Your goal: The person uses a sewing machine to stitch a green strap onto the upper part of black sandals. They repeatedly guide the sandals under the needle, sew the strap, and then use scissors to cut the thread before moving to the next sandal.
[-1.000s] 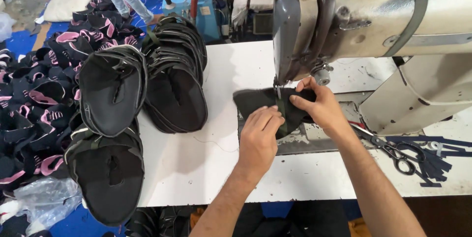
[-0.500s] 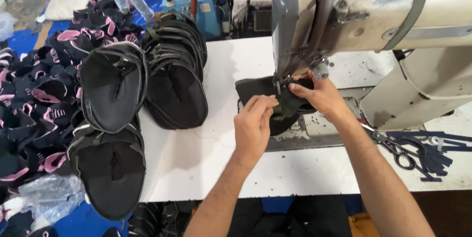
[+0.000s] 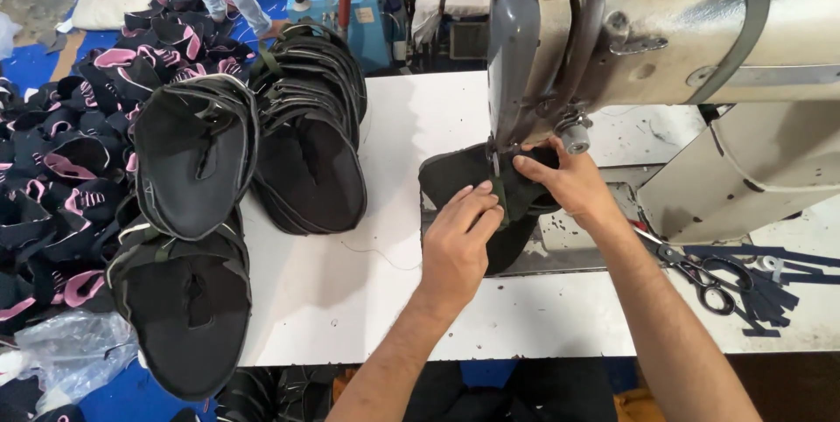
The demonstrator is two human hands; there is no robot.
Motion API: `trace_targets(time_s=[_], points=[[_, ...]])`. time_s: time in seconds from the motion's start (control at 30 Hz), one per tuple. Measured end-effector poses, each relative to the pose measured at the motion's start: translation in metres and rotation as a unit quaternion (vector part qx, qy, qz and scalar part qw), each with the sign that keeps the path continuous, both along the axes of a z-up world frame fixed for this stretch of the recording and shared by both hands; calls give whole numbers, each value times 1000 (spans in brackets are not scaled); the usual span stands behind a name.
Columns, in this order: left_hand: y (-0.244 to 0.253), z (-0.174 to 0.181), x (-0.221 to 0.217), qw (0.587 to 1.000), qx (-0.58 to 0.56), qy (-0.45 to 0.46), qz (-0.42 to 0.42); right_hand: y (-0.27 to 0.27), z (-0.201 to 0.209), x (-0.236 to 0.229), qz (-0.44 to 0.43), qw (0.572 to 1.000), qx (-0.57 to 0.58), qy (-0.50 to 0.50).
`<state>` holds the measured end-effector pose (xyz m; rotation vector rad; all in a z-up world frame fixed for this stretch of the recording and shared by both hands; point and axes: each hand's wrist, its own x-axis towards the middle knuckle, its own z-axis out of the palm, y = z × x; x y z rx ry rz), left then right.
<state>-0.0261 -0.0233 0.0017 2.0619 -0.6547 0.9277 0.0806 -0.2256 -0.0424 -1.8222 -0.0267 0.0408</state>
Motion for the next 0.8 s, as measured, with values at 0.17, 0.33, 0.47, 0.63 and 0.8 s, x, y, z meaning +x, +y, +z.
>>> trace_targets(time_s=[0.17, 0.33, 0.47, 0.63, 0.8], points=[[0, 1, 8, 1000, 10, -4, 19, 3, -3, 6, -13, 1000, 27, 8], [-2, -2, 18, 1000, 10, 3, 23, 7, 2, 15, -14, 995, 102, 10], [-3, 0, 23, 1000, 5, 6, 23, -3, -37, 41, -27, 984, 161, 72], [-2, -1, 25, 1000, 0, 9, 22, -13, -12, 13, -20, 997, 70, -27], [0, -2, 28, 1000, -1, 6, 23, -48, 75, -68, -137, 927, -183, -298]])
